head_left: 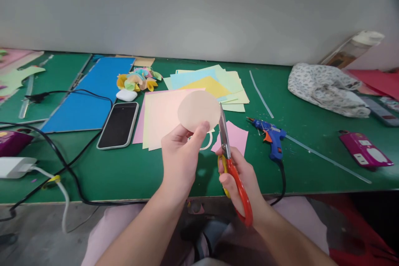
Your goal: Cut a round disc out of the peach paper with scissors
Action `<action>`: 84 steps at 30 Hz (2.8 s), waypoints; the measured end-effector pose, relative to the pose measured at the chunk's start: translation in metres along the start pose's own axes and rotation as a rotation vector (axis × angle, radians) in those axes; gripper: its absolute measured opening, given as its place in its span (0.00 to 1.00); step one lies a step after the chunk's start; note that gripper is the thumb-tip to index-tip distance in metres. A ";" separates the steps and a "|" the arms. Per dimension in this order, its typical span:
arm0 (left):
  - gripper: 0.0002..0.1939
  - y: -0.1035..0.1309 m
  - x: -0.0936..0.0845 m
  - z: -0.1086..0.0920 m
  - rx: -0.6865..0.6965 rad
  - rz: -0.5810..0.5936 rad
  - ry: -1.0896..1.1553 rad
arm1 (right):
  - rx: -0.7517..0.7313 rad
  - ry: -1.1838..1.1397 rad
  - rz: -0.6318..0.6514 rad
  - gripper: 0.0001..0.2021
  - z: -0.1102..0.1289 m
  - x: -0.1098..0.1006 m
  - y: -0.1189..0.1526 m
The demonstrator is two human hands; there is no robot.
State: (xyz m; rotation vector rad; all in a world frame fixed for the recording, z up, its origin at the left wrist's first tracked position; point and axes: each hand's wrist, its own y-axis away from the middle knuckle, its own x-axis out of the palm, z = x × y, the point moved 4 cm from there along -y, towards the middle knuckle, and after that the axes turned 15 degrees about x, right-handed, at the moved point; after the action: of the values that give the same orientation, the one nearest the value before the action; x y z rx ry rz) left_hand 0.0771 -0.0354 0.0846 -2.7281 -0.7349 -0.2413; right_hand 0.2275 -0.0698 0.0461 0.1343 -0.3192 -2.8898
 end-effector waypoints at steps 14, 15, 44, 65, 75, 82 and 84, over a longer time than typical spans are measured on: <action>0.08 -0.001 -0.001 0.007 -0.056 0.051 -0.018 | -0.013 0.022 -0.001 0.34 -0.014 0.002 -0.002; 0.07 -0.001 -0.001 0.008 -0.068 0.050 -0.004 | -0.004 0.029 0.009 0.35 -0.015 0.003 -0.002; 0.06 0.007 0.010 -0.003 -0.116 0.218 -0.073 | 0.011 -0.057 0.032 0.47 -0.011 -0.004 -0.001; 0.05 -0.001 0.005 -0.003 -0.034 0.280 -0.147 | 0.050 -0.067 0.005 0.45 -0.005 -0.002 -0.002; 0.06 -0.003 0.001 -0.002 -0.012 0.287 -0.151 | -0.013 -0.077 0.001 0.42 -0.014 -0.005 -0.004; 0.07 -0.003 0.000 0.002 -0.020 0.295 -0.128 | 0.016 -0.109 -0.002 0.39 -0.012 -0.006 -0.001; 0.07 -0.003 -0.001 0.003 -0.019 0.293 -0.117 | 0.014 -0.107 -0.003 0.39 -0.010 -0.005 0.000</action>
State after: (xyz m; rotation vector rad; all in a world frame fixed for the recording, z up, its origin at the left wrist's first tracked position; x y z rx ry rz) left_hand 0.0749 -0.0321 0.0824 -2.8410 -0.3530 -0.0221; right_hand 0.2338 -0.0705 0.0363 -0.0183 -0.3586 -2.9038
